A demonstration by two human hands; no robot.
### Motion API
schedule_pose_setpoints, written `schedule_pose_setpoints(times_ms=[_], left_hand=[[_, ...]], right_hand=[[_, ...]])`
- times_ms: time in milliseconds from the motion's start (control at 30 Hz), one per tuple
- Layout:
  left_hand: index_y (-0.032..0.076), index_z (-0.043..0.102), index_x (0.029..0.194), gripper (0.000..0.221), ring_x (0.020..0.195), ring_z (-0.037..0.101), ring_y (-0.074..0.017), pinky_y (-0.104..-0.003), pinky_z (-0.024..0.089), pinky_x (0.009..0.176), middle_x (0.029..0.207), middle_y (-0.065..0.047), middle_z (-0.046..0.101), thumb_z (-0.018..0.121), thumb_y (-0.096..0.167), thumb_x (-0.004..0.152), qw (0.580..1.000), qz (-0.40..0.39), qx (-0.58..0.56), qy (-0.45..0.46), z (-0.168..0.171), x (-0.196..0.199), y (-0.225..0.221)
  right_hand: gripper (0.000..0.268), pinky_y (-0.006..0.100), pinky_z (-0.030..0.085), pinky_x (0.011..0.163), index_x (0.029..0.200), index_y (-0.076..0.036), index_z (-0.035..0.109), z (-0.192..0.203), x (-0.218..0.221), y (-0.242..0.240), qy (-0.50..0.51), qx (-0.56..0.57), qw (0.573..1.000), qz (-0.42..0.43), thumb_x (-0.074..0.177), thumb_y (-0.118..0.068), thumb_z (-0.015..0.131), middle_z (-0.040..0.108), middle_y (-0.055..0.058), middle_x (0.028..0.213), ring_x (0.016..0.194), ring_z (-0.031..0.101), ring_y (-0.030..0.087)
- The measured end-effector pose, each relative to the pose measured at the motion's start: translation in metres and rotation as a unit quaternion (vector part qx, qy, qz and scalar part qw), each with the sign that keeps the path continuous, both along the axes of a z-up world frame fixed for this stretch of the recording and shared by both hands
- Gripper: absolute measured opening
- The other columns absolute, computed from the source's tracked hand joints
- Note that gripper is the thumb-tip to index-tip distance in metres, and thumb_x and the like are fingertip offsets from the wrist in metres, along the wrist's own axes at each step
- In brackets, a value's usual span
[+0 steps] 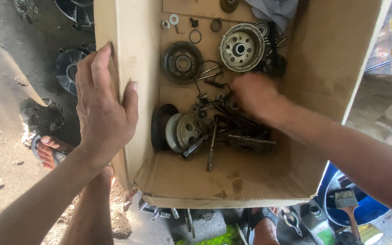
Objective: Assembling internal components of a motorcycle engine part using pliers and hands.
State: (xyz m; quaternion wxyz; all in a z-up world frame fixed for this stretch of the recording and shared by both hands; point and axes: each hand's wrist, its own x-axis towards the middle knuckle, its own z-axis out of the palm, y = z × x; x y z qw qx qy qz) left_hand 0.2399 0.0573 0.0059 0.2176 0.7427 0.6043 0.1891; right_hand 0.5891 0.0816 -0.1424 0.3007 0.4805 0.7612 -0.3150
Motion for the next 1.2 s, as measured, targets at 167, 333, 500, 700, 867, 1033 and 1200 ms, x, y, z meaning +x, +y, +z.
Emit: schedule_pose_setpoints(times_ms=[167,333,500,700,867,1033,1200], left_hand=[[-0.001,0.029,0.153,0.063,0.110,0.060,-0.0421,-0.045,0.065,0.071,0.133,-0.029,0.045,0.066,0.000,0.102,1.000,0.006,0.014,0.003,-0.011,-0.004,-0.002],[-0.003,0.026,0.152,0.062,0.114,0.055,-0.0445,-0.052,0.056,0.085,0.131,-0.029,0.043,0.062,-0.001,0.101,1.000,-0.004,0.002,0.006,0.002,0.001,0.000],[-0.007,0.029,0.150,0.061,0.116,0.055,-0.0471,-0.054,0.053,0.091,0.133,-0.031,0.043,0.063,-0.003,0.099,1.000,-0.002,-0.003,-0.004,0.009,0.005,0.001],[-0.006,0.029,0.150,0.062,0.116,0.054,-0.0477,-0.055,0.054,0.089,0.134,-0.031,0.042,0.062,-0.003,0.098,1.000,0.005,-0.019,-0.001,0.010,0.004,0.002],[-0.007,0.030,0.150,0.063,0.115,0.054,-0.0484,-0.056,0.052,0.091,0.133,-0.032,0.043,0.063,-0.003,0.097,1.000,0.001,-0.015,0.003,0.011,0.005,0.002],[-0.005,0.026,0.152,0.062,0.118,0.054,-0.0472,-0.055,0.056,0.091,0.135,-0.031,0.042,0.062,0.000,0.101,1.000,-0.011,-0.009,0.020,0.003,0.000,0.002],[-0.006,0.024,0.153,0.065,0.116,0.055,-0.0475,-0.051,0.055,0.088,0.134,-0.032,0.042,0.061,-0.001,0.100,0.998,-0.029,-0.005,0.049,0.008,0.002,0.004]], right_hand=[[0.031,0.034,0.060,0.051,0.111,0.003,0.065,0.036,0.000,0.069,0.013,0.251,0.965,0.080,0.085,-0.013,0.071,0.071,0.014,0.084,0.065,0.071,0.026],[0.019,0.029,0.065,0.050,0.104,0.011,0.070,0.031,-0.022,0.096,-0.031,0.136,0.990,0.017,0.088,0.018,0.061,0.074,0.027,0.087,0.062,0.074,0.032],[0.049,0.050,0.050,0.106,0.137,-0.010,0.058,0.111,-0.061,0.071,0.047,-0.058,0.997,-0.033,0.090,0.004,0.051,0.057,0.013,0.139,0.119,0.061,0.034],[0.027,0.041,0.055,0.082,0.117,-0.015,0.068,0.030,-0.002,0.012,-0.011,-0.168,0.980,0.105,0.090,-0.018,0.065,0.071,0.007,0.106,0.092,0.065,0.025],[0.031,0.046,0.058,0.084,0.100,-0.012,0.069,0.066,0.024,0.005,0.019,0.018,0.978,0.206,0.071,-0.017,0.081,0.073,0.009,0.103,0.099,0.070,0.032],[0.008,0.022,0.053,0.038,0.091,-0.009,0.073,0.140,0.014,0.046,-0.256,0.037,0.936,0.240,0.088,-0.002,0.074,0.064,0.001,0.064,0.047,0.057,0.007],[0.057,0.032,0.056,0.060,0.154,-0.013,0.050,0.101,0.124,0.057,-0.306,0.350,0.814,0.348,0.100,-0.029,0.060,0.067,0.007,0.110,0.087,0.053,0.017]])
